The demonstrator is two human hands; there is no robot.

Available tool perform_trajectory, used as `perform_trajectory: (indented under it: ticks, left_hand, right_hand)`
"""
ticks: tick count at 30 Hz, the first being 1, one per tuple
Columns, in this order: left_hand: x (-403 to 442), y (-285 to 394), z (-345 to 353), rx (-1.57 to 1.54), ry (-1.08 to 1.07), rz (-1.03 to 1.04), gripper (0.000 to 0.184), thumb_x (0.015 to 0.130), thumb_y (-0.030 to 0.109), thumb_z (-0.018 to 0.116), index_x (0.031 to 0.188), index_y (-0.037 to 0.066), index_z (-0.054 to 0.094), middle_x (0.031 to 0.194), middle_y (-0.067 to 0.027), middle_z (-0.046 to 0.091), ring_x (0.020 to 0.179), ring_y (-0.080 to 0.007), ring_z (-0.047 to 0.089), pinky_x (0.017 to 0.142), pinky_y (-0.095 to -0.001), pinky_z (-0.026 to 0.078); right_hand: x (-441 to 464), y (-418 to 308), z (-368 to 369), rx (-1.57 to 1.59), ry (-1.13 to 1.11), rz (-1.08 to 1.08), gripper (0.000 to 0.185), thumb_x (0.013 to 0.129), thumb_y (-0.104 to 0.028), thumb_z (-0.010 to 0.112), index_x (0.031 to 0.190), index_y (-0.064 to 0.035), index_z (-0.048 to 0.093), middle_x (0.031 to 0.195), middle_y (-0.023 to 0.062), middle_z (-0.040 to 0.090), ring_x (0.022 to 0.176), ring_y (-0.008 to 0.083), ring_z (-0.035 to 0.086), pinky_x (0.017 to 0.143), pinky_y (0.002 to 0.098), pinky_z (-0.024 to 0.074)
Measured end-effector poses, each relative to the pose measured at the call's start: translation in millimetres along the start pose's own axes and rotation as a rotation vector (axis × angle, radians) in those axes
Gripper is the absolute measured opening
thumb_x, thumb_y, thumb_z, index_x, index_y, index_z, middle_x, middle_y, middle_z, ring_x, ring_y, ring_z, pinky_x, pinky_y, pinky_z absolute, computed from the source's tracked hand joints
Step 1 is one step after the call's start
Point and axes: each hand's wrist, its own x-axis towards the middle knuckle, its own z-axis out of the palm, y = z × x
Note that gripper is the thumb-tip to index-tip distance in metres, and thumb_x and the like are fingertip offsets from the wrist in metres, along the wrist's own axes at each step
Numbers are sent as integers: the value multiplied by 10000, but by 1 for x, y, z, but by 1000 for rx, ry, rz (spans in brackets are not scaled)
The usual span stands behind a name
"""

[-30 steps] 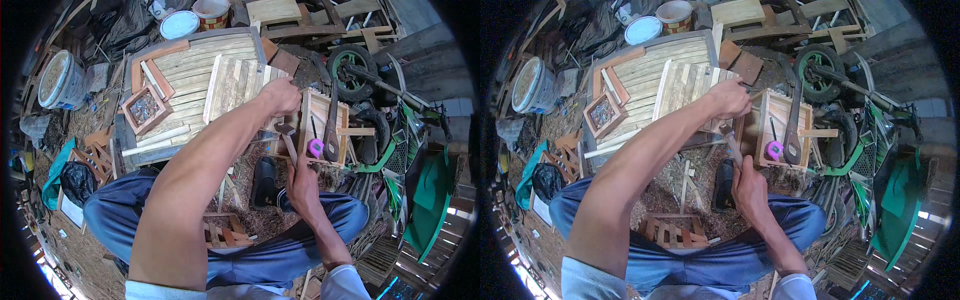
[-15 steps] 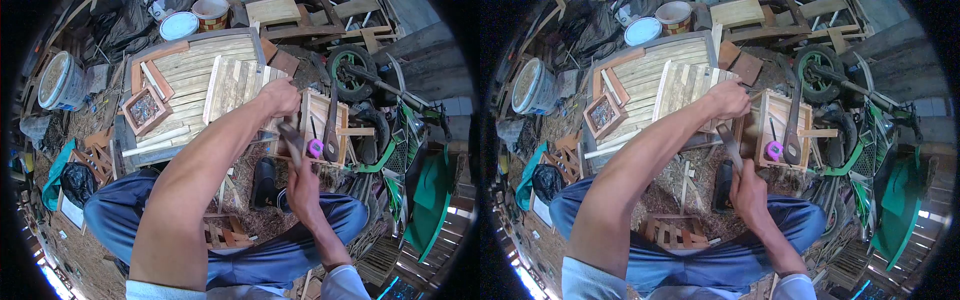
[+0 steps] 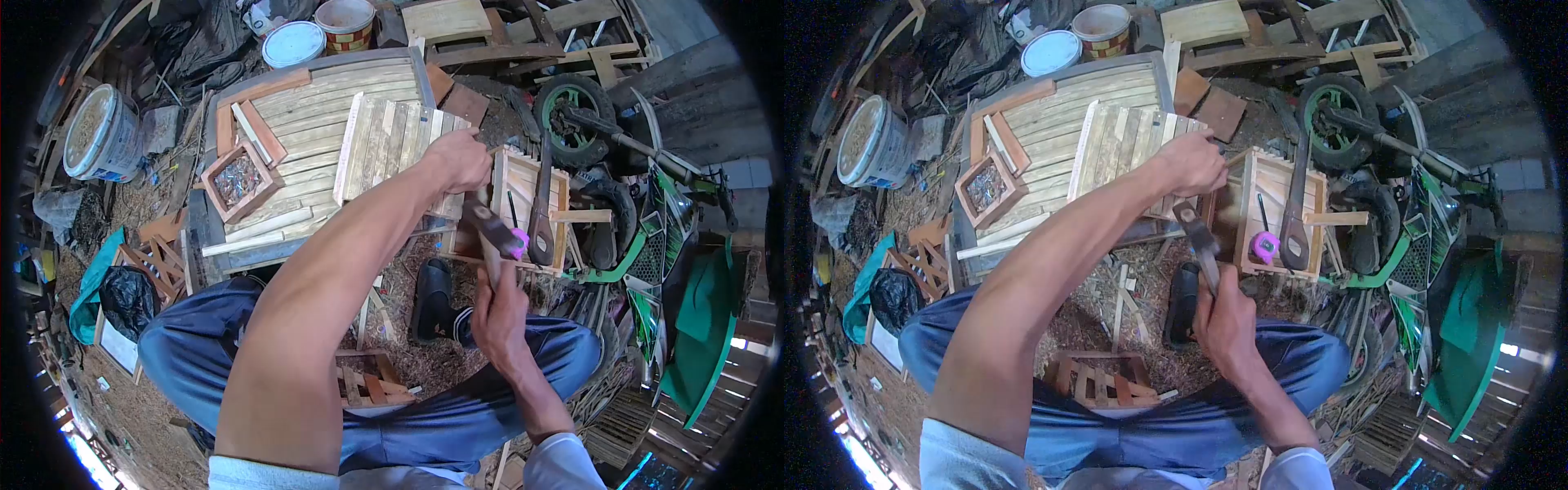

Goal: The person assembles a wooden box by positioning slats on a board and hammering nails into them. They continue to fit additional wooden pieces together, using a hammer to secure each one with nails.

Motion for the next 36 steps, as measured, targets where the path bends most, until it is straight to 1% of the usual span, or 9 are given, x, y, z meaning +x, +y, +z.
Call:
perform_trajectory:
  ticks: [1, 4, 8, 11, 15, 19, 23, 27, 36]
  left_hand:
    - [1, 1, 0, 24, -44, -17, 224, 793, 207, 558, 644, 164, 719, 770, -94, 721, 820, -257, 695, 1054, -386, 377]
    - [2, -3, 7, -53, 82, 30, 421, 896, 276, 436, 600, 73, 655, 627, -155, 650, 695, -343, 653, 994, -433, 416]
    - [-1, -4, 10, -69, 85, 33, 414, 893, 270, 445, 599, 72, 658, 637, -159, 653, 704, -342, 657, 1011, -435, 410]
    - [3, -5, 6, -79, 96, 40, 411, 892, 266, 447, 593, 74, 654, 641, -158, 653, 706, -342, 658, 1006, -439, 411]
    - [4, -7, 13, -57, 106, 38, 418, 897, 261, 446, 565, 89, 634, 643, -151, 655, 693, -341, 654, 986, -435, 414]
    - [2, -5, 8, -74, 50, 61, 421, 902, 262, 442, 560, 100, 626, 641, -144, 655, 681, -342, 648, 965, -435, 418]
    - [0, -3, 9, -31, 71, 42, 416, 907, 270, 437, 590, 94, 641, 640, -142, 655, 689, -341, 648, 968, -441, 415]
    - [2, -2, 2, -54, 66, 45, 428, 909, 273, 425, 587, 91, 641, 641, -150, 654, 702, -343, 648, 974, -442, 414]
    - [4, -4, 10, -38, 49, 40, 427, 897, 278, 433, 582, 84, 647, 642, -160, 653, 701, -348, 650, 959, -432, 421]
  right_hand:
    - [2, 5, 4, -29, -8, -1, 153, 954, -117, 535, 951, -33, 407, 680, 309, 565, 672, 517, 578, 528, 574, 415]
    - [7, 7, 2, -51, -2, -14, 146, 949, -104, 526, 967, -27, 403, 675, 302, 564, 673, 511, 580, 537, 577, 422]
    - [-6, -13, -4, 139, 103, 13, 148, 951, -105, 515, 955, -22, 393, 676, 305, 562, 680, 511, 579, 543, 582, 423]
    - [5, 11, 3, -82, -77, -3, 145, 952, -106, 528, 1004, -10, 433, 699, 307, 579, 700, 508, 593, 550, 552, 445]
    - [-6, -11, -6, 171, 102, 25, 144, 953, -107, 524, 1012, -19, 427, 709, 309, 583, 714, 520, 584, 569, 565, 439]
    - [5, 7, 3, -46, -74, 23, 151, 950, -101, 537, 1030, -12, 445, 734, 316, 593, 746, 522, 592, 574, 544, 460]
    - [-7, -11, -2, 195, 144, -22, 149, 962, -124, 525, 961, -26, 413, 718, 328, 569, 730, 532, 567, 562, 584, 419]
    - [6, 5, 1, -66, -69, 48, 139, 953, -112, 532, 987, -22, 432, 722, 325, 574, 727, 539, 564, 555, 573, 422]
    - [0, 0, -2, 102, 39, 52, 136, 952, -109, 522, 1007, -23, 431, 689, 314, 570, 716, 530, 577, 557, 578, 416]
